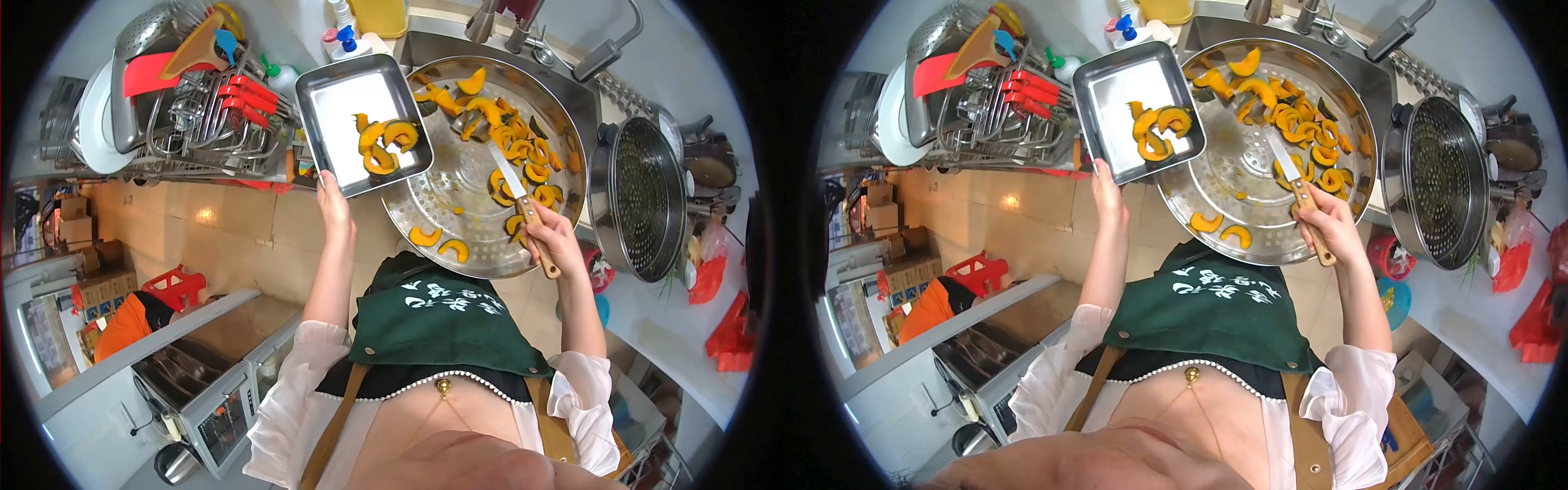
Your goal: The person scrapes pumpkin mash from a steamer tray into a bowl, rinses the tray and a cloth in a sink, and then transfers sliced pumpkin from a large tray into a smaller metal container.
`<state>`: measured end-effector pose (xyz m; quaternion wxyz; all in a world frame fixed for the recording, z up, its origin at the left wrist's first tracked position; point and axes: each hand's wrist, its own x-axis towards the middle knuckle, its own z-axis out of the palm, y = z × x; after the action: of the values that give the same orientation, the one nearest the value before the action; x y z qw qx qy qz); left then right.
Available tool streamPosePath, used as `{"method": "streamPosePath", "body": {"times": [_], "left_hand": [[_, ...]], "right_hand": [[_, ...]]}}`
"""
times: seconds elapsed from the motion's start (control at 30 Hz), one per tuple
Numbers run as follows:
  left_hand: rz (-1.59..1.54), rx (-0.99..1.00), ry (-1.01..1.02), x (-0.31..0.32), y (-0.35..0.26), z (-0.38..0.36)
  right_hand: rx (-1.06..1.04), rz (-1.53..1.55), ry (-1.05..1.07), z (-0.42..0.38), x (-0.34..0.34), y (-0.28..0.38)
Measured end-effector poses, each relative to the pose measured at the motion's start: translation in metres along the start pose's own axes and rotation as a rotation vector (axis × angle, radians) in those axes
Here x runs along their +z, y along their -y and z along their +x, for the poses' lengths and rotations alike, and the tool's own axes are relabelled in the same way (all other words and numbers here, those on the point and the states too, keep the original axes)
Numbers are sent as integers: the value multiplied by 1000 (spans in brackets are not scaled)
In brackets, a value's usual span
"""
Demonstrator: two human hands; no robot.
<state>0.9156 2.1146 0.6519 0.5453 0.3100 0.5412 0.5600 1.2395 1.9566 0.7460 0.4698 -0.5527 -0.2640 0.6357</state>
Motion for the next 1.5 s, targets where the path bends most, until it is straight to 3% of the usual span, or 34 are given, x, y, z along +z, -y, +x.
{"method": "streamPosePath", "body": {"times": [0.2,0.27,0.3,0.4,0.47,0.53,0.6,0.7,0.93,1.07,1.3,1.5], "left_hand": [[8,-24,88,24,5,-7],[-19,-74,109,28,11,-9],[-34,-103,121,29,14,-9],[-87,-197,125,28,18,-10],[-147,-296,112,27,15,-13],[-150,-242,86,21,17,-9],[-146,-152,57,13,22,0],[-111,-81,56,-1,19,10],[-155,-118,34,-9,16,7],[-165,-144,29,-9,23,5],[-152,-153,-55,-20,18,-5],[-182,-122,-43,-38,21,-5]], "right_hand": [[-104,-217,9,-7,27,10],[-272,-616,-52,0,49,12],[-865,-1074,-118,15,52,6],[-680,-1250,-246,7,62,5],[-784,-1117,-251,3,54,2],[-871,-944,-251,-4,45,2],[-335,-443,-258,-25,40,3],[-211,-64,-224,-32,24,-2],[258,277,-136,-25,-4,-49],[367,434,-217,5,7,-61],[199,455,-268,148,14,-57],[7,351,-160,163,-9,-81]]}}
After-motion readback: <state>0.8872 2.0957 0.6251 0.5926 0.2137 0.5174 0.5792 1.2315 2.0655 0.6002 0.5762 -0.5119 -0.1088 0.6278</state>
